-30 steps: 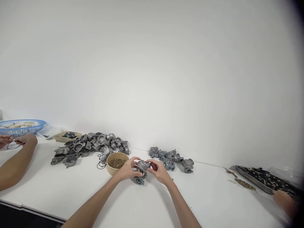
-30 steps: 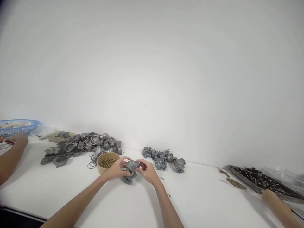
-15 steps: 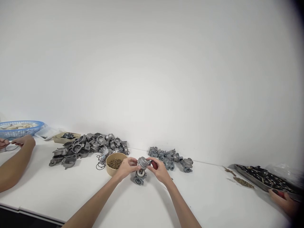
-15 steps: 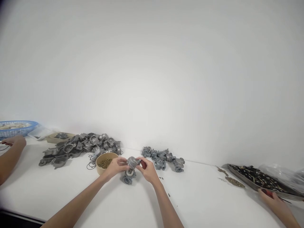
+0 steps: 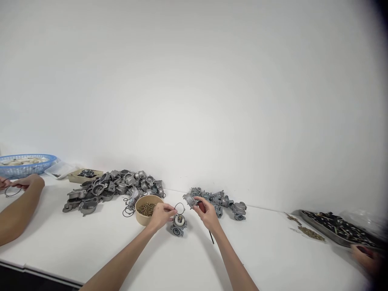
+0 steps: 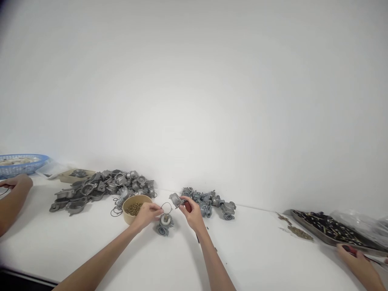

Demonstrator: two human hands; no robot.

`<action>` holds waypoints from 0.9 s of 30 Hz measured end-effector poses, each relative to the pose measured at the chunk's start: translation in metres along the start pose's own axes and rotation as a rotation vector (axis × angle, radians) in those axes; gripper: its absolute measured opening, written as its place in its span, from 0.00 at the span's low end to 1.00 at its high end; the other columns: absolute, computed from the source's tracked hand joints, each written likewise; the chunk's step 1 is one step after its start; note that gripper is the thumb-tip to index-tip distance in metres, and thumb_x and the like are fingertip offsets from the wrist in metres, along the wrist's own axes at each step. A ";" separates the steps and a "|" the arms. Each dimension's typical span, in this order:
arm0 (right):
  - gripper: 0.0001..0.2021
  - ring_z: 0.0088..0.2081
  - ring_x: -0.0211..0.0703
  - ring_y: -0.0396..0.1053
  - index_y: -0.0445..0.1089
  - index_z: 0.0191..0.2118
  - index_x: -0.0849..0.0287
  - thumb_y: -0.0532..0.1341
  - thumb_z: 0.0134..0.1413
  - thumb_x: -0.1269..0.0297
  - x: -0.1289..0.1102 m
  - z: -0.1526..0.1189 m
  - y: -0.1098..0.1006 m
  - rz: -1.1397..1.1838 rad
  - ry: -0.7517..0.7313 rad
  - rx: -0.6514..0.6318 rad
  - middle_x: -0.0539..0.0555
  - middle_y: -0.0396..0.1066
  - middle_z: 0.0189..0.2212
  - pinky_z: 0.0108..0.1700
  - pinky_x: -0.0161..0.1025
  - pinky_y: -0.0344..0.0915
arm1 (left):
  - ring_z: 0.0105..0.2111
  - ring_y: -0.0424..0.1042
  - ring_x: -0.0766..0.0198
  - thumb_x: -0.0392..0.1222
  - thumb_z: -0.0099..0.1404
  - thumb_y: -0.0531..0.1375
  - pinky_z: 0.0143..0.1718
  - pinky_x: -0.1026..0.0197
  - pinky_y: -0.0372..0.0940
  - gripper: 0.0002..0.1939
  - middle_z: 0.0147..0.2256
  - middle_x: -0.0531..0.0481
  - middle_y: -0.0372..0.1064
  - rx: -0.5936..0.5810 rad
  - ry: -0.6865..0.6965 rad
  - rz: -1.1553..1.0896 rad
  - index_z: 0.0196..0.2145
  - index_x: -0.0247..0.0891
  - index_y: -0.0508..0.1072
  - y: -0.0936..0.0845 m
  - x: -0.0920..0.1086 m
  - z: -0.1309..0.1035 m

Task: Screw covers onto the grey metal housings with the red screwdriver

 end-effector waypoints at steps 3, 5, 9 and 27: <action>0.20 0.23 0.39 0.53 0.71 0.49 0.59 0.61 0.56 0.51 0.001 0.000 -0.002 -0.006 0.003 0.001 0.45 0.56 0.20 0.27 0.35 0.54 | 0.34 0.76 0.54 0.51 0.53 0.67 0.31 0.59 0.74 0.16 0.29 0.45 0.77 0.051 0.013 0.035 0.29 0.33 0.79 -0.002 0.000 -0.001; 0.19 0.25 0.40 0.55 0.72 0.48 0.58 0.61 0.55 0.53 -0.001 -0.001 -0.002 -0.012 -0.004 -0.016 0.47 0.60 0.23 0.29 0.36 0.56 | 0.35 0.77 0.54 0.51 0.55 0.66 0.31 0.59 0.75 0.16 0.30 0.45 0.78 0.090 0.032 0.067 0.31 0.33 0.79 -0.005 0.001 -0.002; 0.15 0.24 0.39 0.53 0.73 0.46 0.56 0.63 0.54 0.56 -0.007 -0.004 0.003 -0.030 -0.016 -0.092 0.46 0.59 0.22 0.29 0.35 0.54 | 0.37 0.78 0.56 0.45 0.58 0.63 0.35 0.60 0.74 0.20 0.32 0.45 0.79 0.097 0.050 0.118 0.47 0.32 0.75 -0.012 0.000 0.000; 0.13 0.25 0.38 0.52 0.75 0.43 0.53 0.63 0.50 0.68 -0.018 -0.011 0.011 -0.098 -0.018 -0.292 0.45 0.55 0.21 0.29 0.35 0.51 | 0.44 0.73 0.57 0.41 0.67 0.49 0.46 0.56 0.68 0.15 0.43 0.47 0.75 0.029 0.264 0.406 0.42 0.42 0.75 -0.014 0.006 -0.005</action>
Point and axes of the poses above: each hand's wrist, its own z-axis towards the middle knuckle, its own y-axis out of the palm, x = y × z, the point moved 2 cm from there along z, towards the middle knuckle
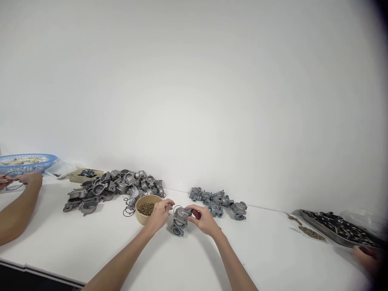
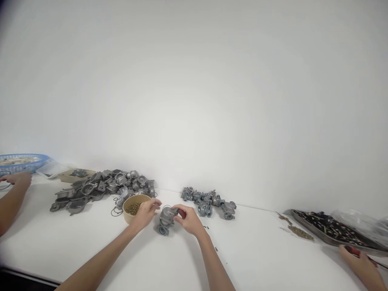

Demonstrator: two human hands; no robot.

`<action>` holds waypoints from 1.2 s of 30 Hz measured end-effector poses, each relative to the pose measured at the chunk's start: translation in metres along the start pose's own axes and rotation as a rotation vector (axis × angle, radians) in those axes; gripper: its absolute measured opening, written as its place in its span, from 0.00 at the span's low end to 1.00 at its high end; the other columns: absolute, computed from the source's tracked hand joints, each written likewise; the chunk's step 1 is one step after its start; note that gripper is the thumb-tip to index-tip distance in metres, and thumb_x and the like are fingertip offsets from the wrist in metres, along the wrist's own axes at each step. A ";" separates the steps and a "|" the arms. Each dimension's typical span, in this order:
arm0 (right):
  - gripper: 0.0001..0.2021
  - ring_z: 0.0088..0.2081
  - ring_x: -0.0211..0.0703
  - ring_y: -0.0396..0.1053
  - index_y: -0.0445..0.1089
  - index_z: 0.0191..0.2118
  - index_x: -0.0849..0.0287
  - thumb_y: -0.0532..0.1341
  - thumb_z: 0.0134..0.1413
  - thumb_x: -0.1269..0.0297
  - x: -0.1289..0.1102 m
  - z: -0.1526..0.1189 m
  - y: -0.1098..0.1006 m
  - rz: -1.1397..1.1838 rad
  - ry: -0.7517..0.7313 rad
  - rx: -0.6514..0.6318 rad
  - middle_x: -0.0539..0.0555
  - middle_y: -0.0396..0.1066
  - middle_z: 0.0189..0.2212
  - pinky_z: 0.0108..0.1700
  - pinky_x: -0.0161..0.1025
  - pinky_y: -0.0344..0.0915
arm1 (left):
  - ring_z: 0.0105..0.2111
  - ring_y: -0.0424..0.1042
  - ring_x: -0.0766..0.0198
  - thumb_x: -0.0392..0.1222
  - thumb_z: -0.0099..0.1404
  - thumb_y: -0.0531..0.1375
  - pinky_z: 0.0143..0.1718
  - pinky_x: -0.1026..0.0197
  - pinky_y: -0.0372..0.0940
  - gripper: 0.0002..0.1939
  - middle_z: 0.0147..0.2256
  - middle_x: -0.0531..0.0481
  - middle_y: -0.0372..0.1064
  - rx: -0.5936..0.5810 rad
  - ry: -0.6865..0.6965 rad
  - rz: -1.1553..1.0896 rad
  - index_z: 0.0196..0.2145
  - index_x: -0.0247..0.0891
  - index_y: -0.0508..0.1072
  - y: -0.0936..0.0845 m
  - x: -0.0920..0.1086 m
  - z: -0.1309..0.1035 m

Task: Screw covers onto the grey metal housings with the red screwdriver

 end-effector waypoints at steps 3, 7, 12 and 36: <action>0.13 0.25 0.38 0.51 0.76 0.43 0.53 0.63 0.50 0.68 -0.002 -0.001 0.000 -0.003 -0.005 -0.011 0.44 0.54 0.21 0.29 0.35 0.50 | 0.51 0.69 0.56 0.47 0.69 0.50 0.51 0.56 0.66 0.15 0.47 0.49 0.73 -0.032 0.064 0.009 0.46 0.46 0.74 -0.003 0.013 -0.005; 0.13 0.24 0.37 0.51 0.76 0.43 0.53 0.63 0.50 0.69 -0.004 -0.002 0.000 0.002 -0.012 -0.033 0.44 0.53 0.21 0.28 0.35 0.50 | 0.56 0.63 0.55 0.53 0.70 0.50 0.54 0.56 0.64 0.18 0.54 0.51 0.68 -0.177 0.123 0.015 0.52 0.50 0.71 -0.001 0.021 -0.010; 0.14 0.25 0.36 0.50 0.76 0.42 0.53 0.65 0.47 0.70 -0.003 -0.001 0.001 0.005 -0.013 -0.049 0.43 0.53 0.21 0.28 0.34 0.50 | 0.51 0.66 0.56 0.51 0.70 0.50 0.52 0.57 0.65 0.18 0.51 0.50 0.71 -0.230 0.167 0.035 0.49 0.47 0.74 0.002 0.020 -0.009; 0.20 0.22 0.36 0.56 0.67 0.56 0.56 0.54 0.59 0.59 0.003 -0.001 -0.013 0.243 -0.023 0.087 0.51 0.69 0.31 0.25 0.35 0.58 | 0.48 0.67 0.54 0.47 0.50 0.70 0.47 0.59 0.64 0.25 0.49 0.50 0.70 -0.321 0.177 0.077 0.47 0.47 0.74 0.000 0.023 -0.015</action>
Point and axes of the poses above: each hand's wrist, its own z-axis towards the middle knuckle, its own y-axis out of the palm, x = y × z, the point moved 2 cm from there along z, towards the middle knuckle
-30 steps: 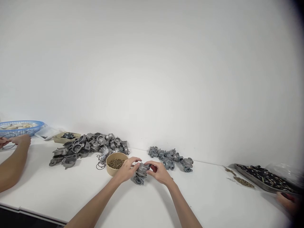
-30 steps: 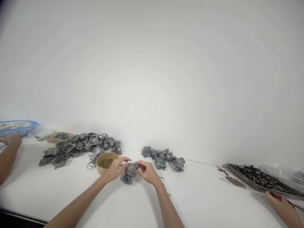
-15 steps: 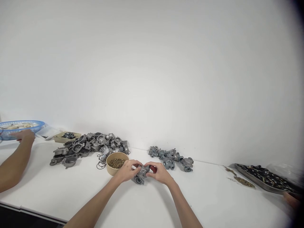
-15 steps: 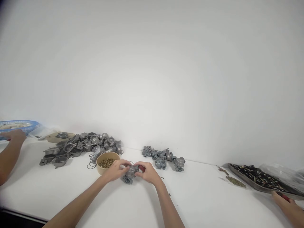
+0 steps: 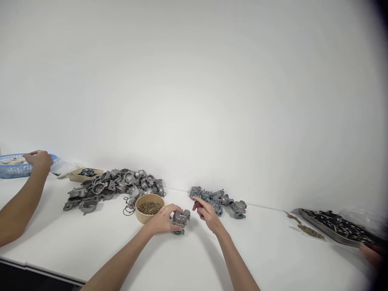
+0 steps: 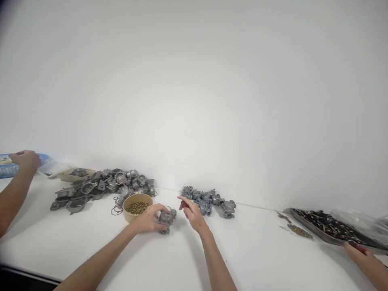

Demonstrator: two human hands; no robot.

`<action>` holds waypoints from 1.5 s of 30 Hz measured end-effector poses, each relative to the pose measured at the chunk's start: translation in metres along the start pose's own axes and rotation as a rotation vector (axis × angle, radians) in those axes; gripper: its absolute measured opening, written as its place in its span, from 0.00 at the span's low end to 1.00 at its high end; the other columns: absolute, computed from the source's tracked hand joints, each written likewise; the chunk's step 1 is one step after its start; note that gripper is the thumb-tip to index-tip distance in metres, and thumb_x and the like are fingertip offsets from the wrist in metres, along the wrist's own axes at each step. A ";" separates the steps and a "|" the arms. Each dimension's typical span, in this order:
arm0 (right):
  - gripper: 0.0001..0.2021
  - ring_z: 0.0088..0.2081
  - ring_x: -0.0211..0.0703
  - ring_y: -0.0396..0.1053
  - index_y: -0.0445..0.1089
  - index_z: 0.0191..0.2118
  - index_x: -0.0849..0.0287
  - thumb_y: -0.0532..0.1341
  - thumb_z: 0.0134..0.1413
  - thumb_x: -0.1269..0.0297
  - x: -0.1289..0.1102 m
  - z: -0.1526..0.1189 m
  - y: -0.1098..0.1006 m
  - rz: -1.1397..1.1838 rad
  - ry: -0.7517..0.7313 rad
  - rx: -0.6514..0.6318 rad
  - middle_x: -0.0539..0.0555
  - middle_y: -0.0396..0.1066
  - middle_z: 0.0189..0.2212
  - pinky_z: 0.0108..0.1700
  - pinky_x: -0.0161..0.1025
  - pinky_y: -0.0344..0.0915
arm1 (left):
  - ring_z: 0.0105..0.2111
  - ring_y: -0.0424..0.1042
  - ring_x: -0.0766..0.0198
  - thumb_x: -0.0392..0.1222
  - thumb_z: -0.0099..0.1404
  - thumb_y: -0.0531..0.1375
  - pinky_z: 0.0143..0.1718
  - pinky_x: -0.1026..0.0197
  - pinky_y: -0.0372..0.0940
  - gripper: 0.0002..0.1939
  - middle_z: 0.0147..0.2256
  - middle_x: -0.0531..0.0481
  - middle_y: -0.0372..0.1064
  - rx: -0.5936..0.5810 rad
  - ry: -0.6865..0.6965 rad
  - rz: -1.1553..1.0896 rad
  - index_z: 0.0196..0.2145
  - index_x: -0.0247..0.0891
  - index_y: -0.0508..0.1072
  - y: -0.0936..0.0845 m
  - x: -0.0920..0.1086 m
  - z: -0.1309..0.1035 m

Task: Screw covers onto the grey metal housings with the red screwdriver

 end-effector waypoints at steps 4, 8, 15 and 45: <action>0.22 0.27 0.41 0.68 0.64 0.56 0.57 0.57 0.59 0.53 -0.006 0.005 -0.008 0.286 -0.053 0.191 0.55 0.69 0.35 0.24 0.36 0.64 | 0.44 0.68 0.55 0.48 0.49 0.71 0.46 0.59 0.63 0.25 0.47 0.52 0.71 0.019 -0.040 0.027 0.46 0.47 0.75 0.001 -0.005 0.000; 0.24 0.29 0.45 0.74 0.62 0.53 0.55 0.63 0.56 0.49 -0.014 0.008 -0.008 0.385 -0.015 0.386 0.57 0.72 0.40 0.31 0.42 0.72 | 0.44 0.69 0.56 0.48 0.49 0.71 0.44 0.61 0.63 0.25 0.45 0.52 0.71 0.012 -0.025 0.017 0.45 0.48 0.75 -0.001 -0.007 0.001; 0.26 0.29 0.47 0.76 0.59 0.55 0.54 0.63 0.56 0.50 -0.020 0.006 -0.012 0.382 -0.056 0.631 0.58 0.72 0.42 0.35 0.46 0.74 | 0.45 0.68 0.55 0.49 0.49 0.71 0.41 0.62 0.64 0.25 0.46 0.51 0.71 -0.008 -0.025 -0.016 0.46 0.46 0.75 -0.003 -0.009 0.001; 0.30 0.40 0.52 0.78 0.58 0.62 0.55 0.62 0.58 0.48 -0.023 0.007 -0.005 0.350 -0.072 0.447 0.66 0.67 0.57 0.43 0.50 0.76 | 0.46 0.69 0.55 0.48 0.49 0.71 0.43 0.62 0.65 0.25 0.47 0.49 0.72 -0.015 -0.031 -0.077 0.46 0.45 0.76 -0.001 -0.012 0.003</action>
Point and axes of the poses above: each hand's wrist, its own z-axis towards the middle knuckle, its own y-axis out of the palm, x = y × z, the point moved 2 cm from there along z, towards the middle knuckle
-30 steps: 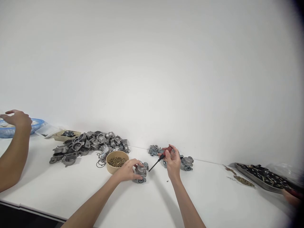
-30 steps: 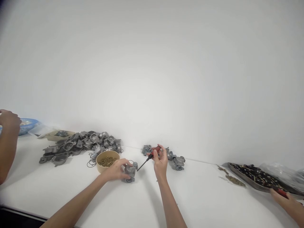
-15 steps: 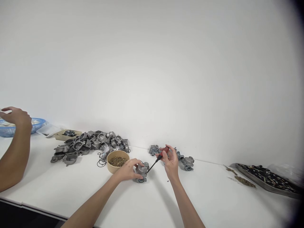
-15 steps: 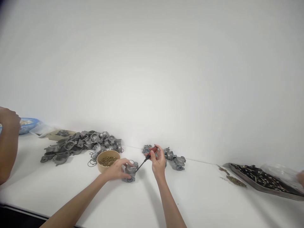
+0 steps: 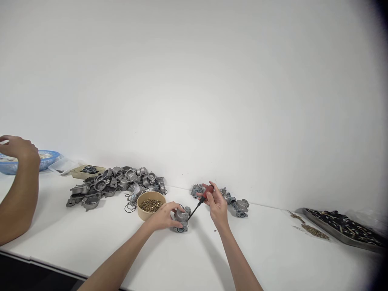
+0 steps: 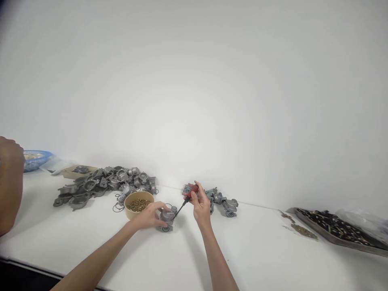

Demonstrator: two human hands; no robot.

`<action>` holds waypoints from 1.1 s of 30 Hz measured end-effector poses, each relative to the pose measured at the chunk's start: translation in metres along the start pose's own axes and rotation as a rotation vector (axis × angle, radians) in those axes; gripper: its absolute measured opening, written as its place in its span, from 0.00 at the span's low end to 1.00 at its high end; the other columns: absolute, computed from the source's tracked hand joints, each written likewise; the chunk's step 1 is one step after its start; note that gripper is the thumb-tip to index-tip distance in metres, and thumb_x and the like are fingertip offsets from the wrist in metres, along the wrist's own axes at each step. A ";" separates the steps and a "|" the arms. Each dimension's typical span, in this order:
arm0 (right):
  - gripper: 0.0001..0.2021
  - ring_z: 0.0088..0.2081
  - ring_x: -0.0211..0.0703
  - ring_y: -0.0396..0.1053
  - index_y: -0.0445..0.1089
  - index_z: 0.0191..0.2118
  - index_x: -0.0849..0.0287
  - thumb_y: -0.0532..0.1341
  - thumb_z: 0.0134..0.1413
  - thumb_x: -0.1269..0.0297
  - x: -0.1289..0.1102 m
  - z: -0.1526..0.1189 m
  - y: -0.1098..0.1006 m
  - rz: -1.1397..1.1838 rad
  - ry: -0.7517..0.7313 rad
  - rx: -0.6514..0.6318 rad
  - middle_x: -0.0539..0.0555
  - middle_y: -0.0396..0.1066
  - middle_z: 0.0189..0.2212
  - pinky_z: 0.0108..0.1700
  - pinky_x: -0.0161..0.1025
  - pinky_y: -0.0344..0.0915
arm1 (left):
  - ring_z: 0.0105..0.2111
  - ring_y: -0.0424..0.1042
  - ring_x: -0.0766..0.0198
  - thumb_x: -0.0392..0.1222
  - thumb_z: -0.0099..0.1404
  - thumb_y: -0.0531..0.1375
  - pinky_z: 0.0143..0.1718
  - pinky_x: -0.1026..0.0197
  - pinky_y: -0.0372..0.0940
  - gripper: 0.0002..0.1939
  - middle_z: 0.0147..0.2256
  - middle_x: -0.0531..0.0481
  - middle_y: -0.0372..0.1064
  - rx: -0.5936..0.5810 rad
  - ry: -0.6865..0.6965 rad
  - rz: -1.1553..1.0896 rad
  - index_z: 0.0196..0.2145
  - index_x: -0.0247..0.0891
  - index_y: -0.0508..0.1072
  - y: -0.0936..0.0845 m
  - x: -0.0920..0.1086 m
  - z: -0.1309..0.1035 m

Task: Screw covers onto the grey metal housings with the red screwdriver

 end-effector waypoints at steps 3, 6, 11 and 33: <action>0.30 0.43 0.53 0.77 0.58 0.63 0.53 0.61 0.59 0.49 0.002 0.003 0.004 0.010 -0.002 -0.053 0.64 0.63 0.60 0.45 0.51 0.76 | 0.46 0.69 0.54 0.48 0.48 0.72 0.45 0.60 0.64 0.25 0.47 0.50 0.72 0.003 -0.017 0.005 0.45 0.46 0.76 0.000 0.000 0.001; 0.27 0.45 0.53 0.77 0.60 0.62 0.51 0.60 0.60 0.51 0.000 0.009 0.013 0.021 -0.008 -0.152 0.62 0.62 0.61 0.46 0.52 0.76 | 0.46 0.69 0.55 0.48 0.47 0.73 0.46 0.59 0.62 0.26 0.46 0.50 0.72 -0.005 -0.014 0.007 0.44 0.45 0.76 0.000 0.001 0.002; 0.22 0.49 0.56 0.75 0.65 0.59 0.50 0.62 0.60 0.57 -0.022 0.024 0.032 -0.048 -0.054 -0.453 0.60 0.67 0.58 0.47 0.52 0.75 | 0.48 0.67 0.53 0.49 0.47 0.73 0.49 0.58 0.60 0.27 0.48 0.51 0.71 -0.012 -0.056 0.024 0.46 0.46 0.75 0.001 0.000 0.002; 0.11 0.32 0.46 0.76 0.75 0.44 0.55 0.64 0.58 0.59 -0.044 0.048 0.039 -0.301 -0.175 -0.541 0.53 0.74 0.30 0.39 0.45 0.75 | 0.50 0.66 0.54 0.50 0.49 0.71 0.51 0.57 0.60 0.25 0.48 0.52 0.69 -0.026 -0.006 0.000 0.45 0.46 0.73 0.002 -0.003 0.001</action>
Point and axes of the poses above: each hand's wrist, its own z-axis towards the middle knuckle, its own y-axis out of the palm, x = y × z, the point moved 2 cm from there along z, towards the middle knuckle
